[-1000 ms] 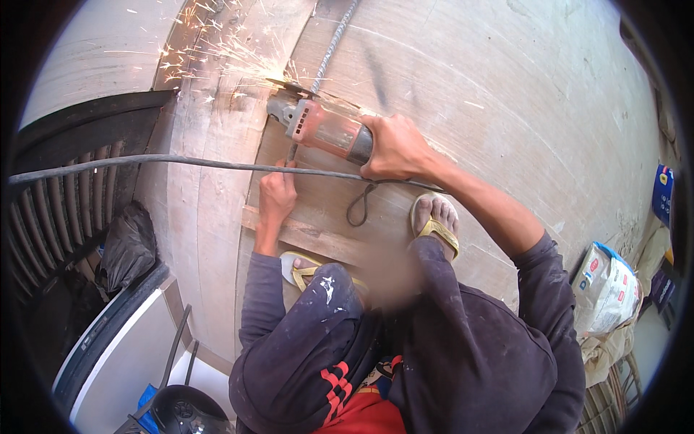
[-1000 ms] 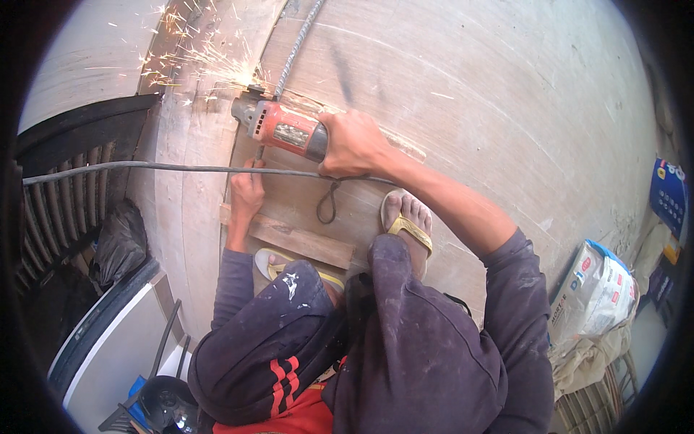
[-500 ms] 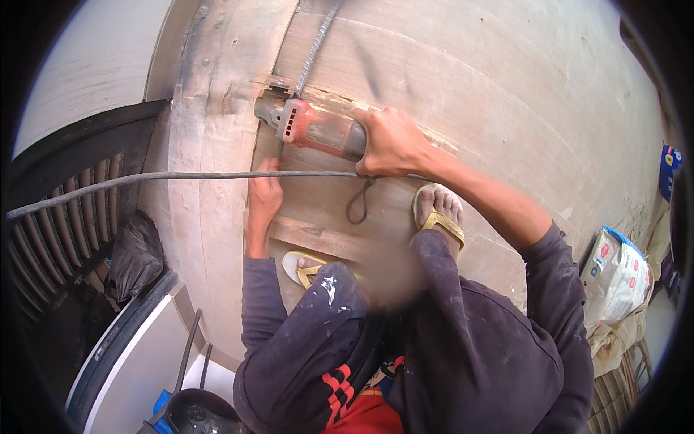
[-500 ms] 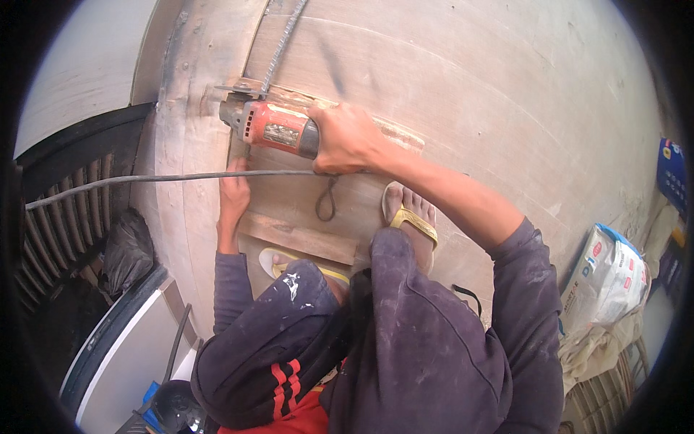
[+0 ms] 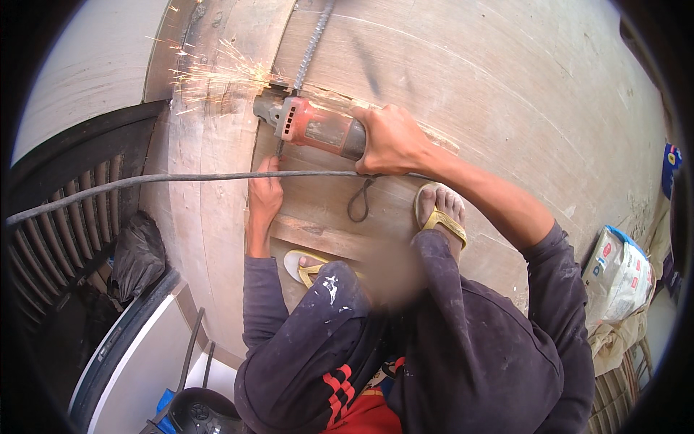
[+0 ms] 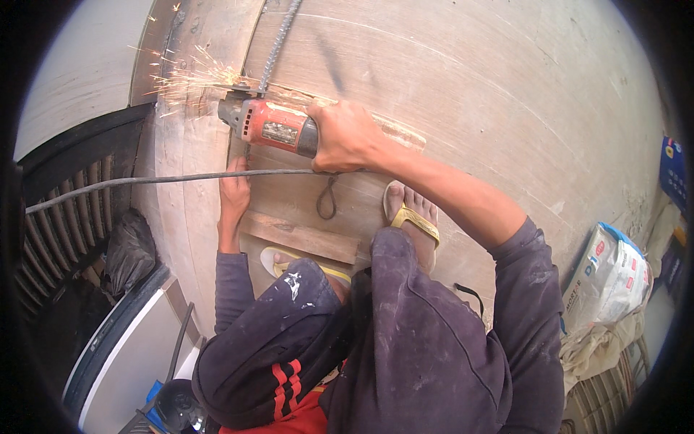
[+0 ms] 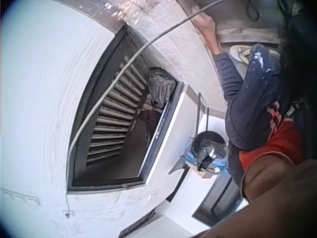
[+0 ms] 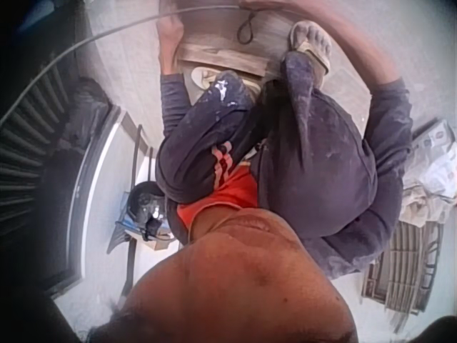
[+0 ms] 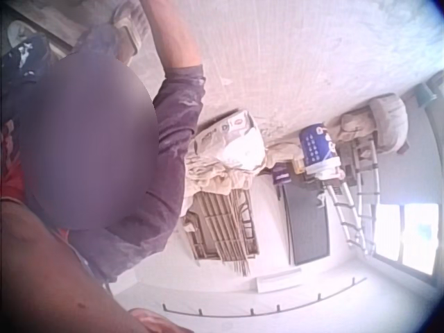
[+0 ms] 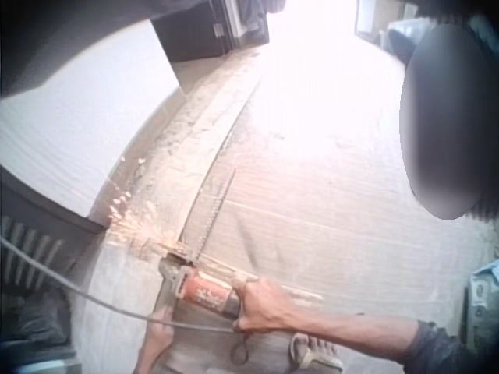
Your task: The person uses an angle grinder to cut a metal rod placed on wooden supports. They hold the rod with one hand and operate the grinder with the other, producing sparks. After cutting, they remove the cut piece and reposition the rod for another cut.
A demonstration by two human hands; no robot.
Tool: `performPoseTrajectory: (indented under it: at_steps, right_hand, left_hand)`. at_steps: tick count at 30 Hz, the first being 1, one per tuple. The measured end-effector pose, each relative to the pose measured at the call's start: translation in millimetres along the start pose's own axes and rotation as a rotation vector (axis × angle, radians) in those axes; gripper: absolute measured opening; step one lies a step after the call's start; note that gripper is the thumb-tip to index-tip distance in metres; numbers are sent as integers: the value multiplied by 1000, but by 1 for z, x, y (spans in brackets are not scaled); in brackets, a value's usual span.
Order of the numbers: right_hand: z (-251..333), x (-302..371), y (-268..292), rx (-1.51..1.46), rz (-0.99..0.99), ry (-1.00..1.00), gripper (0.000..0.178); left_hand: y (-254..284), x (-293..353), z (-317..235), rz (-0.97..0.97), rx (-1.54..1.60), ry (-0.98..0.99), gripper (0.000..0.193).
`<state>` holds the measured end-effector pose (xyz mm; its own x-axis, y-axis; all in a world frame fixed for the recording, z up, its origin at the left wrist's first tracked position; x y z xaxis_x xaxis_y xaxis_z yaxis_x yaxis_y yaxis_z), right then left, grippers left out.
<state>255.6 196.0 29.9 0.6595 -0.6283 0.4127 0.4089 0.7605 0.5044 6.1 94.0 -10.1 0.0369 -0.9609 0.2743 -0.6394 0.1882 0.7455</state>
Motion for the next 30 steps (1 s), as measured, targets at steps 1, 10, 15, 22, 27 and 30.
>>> performPoseTrajectory:
  at_steps: [1, 10, 15, 22, 27, 30]
  right_hand:
    - [0, 0, 0, 3, 4, -2, 43]
    - [0, 0, 0, 5, 18, -6, 45]
    - [1, 1, 1, 6, -19, 2, 47]
    - [3, 1, 2, 1, -6, -7, 47]
    - [2, 1, 1, -11, -21, -1, 45]
    - [3, 0, 2, 5, -21, 6, 45]
  left_hand:
    - [1, 0, -2, -11, -3, -13, 29]
    - [4, 1, -10, -28, 13, 17, 26]
    - [6, -1, -14, -41, 35, -11, 24]
    - [6, 0, -12, -40, -7, -3, 23]
    - [8, -1, -16, -26, -74, 10, 23]
    - [9, 0, -20, -48, -99, -24, 23]
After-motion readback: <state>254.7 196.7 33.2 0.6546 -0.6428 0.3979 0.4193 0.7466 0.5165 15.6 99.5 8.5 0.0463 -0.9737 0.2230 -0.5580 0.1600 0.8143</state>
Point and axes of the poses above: each hand's wrist, its own x-axis away from the middle knuckle, its own y-axis out of the back of the hand, z = x × y, the point moved 6 cm from there along -x, towards the middle knuckle, and after that the axes turned 7 degrees about z, right-handed, at the moved point
